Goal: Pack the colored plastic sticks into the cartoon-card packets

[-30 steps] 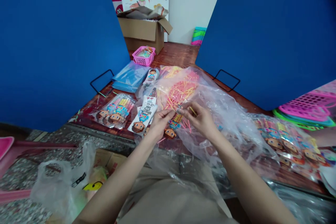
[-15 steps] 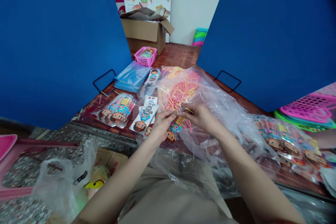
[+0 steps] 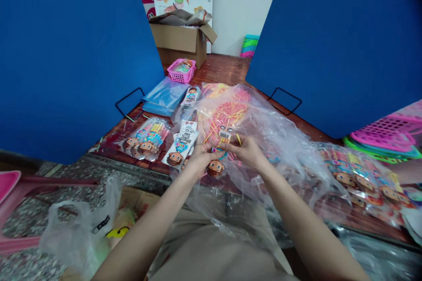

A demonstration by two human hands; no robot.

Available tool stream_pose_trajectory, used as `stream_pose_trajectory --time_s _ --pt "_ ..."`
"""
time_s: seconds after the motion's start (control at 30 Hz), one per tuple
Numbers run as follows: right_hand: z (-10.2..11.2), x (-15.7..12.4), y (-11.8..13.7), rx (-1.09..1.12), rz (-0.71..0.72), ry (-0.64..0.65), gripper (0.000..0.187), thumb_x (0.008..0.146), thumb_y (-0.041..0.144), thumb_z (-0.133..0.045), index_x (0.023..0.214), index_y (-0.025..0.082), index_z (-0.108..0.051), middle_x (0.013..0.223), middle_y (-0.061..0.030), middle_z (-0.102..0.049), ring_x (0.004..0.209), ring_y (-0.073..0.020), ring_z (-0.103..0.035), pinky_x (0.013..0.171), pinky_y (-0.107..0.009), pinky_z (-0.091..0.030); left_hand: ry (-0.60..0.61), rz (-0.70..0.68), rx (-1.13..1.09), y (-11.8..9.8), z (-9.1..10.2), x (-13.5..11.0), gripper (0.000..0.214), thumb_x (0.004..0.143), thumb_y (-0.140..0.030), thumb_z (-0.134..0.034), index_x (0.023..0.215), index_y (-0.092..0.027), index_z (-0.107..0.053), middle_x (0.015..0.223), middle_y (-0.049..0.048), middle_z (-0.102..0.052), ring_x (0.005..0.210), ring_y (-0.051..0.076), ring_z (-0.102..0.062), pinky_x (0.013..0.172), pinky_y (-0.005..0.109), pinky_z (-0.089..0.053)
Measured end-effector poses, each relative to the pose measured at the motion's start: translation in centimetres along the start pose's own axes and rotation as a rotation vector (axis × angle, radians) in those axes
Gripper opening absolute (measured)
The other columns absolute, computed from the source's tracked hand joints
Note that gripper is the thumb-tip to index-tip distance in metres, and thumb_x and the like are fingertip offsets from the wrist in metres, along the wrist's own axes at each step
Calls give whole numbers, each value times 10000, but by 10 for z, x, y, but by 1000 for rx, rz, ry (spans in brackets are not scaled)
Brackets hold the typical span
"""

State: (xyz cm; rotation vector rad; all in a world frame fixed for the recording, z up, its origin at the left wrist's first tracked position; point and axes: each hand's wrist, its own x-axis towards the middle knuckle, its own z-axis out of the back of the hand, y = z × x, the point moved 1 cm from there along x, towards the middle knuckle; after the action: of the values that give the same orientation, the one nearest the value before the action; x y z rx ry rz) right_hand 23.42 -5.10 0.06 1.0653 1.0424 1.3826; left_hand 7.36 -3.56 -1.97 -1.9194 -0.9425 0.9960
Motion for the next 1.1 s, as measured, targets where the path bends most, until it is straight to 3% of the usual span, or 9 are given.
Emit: stream_pose_trajectory --time_s 0.2,0.33,0.43,0.57,0.67,0.77,0.83,0.93,1.1 --pt "-15 -3 5 17 66 -51 446 672 572 -730 571 190 -523 520 42 -419 491 -87 -337 465 -245 -266 -73 10 17 -4 3 -2 344 386 -247 -906 659 -131 -732 604 37 -685 530 130 -589 544 247 -453" --pt "-21 2 1 41 43 -82 476 699 599 -694 547 199 -486 482 49 -404 444 -80 -329 425 -238 -257 -59 49 77 -19 19 -8 369 416 -305 -900 694 -128 -735 581 41 -678 474 131 -569 497 250 -442" --pt "-17 9 -11 29 -51 -106 470 767 630 -602 597 204 -500 477 50 -424 389 -78 -330 378 -234 -232 -176 -19 188 -45 54 -10 407 386 -315 -905 701 -127 -727 584 43 -679 497 149 -583 500 253 -449" --pt "-15 22 -27 -68 -35 -86 459 758 618 -613 597 199 -518 470 56 -414 390 -79 -334 395 -235 -249 -469 -110 395 -85 123 -7 429 340 -312 -906 669 -141 -689 541 21 -656 507 174 -577 493 259 -434" --pt "-28 38 -31 -174 51 -54 418 783 583 -603 637 191 -602 482 41 -464 423 -98 -391 439 -241 -286 -719 -109 638 -106 167 -2 372 400 -321 -884 644 -143 -666 510 16 -635 586 216 -614 531 260 -429" --pt "-53 61 -27 -383 176 -49 386 828 541 -587 695 190 -677 605 -13 -590 552 -138 -516 556 -265 -378 -843 -38 931 -114 193 4 331 465 -351 -853 647 -151 -662 557 42 -658 736 279 -660 599 274 -445" --pt "-71 79 -23 -587 166 -43 375 856 518 -576 796 174 -712 769 -68 -647 668 -168 -585 657 -285 -426 -859 23 1138 -116 201 8 361 506 -384 -831 745 -158 -682 697 74 -711 849 309 -669 662 291 -462" --pt "-92 104 -19 -829 43 63 402 851 499 -602 969 129 -706 1018 -142 -645 822 -196 -638 741 -275 -444 -857 76 1407 -116 204 12 493 605 -429 -773 1005 -162 -666 988 134 -722 993 341 -645 773 340 -472" --pt "-103 129 -25 -912 -99 165 417 751 479 -719 937 107 -698 971 -136 -694 849 -209 -650 680 -238 -434 -902 -12 1584 -107 199 4 483 773 -443 -621 1155 -147 -608 1113 193 -660 1035 365 -607 872 421 -445"
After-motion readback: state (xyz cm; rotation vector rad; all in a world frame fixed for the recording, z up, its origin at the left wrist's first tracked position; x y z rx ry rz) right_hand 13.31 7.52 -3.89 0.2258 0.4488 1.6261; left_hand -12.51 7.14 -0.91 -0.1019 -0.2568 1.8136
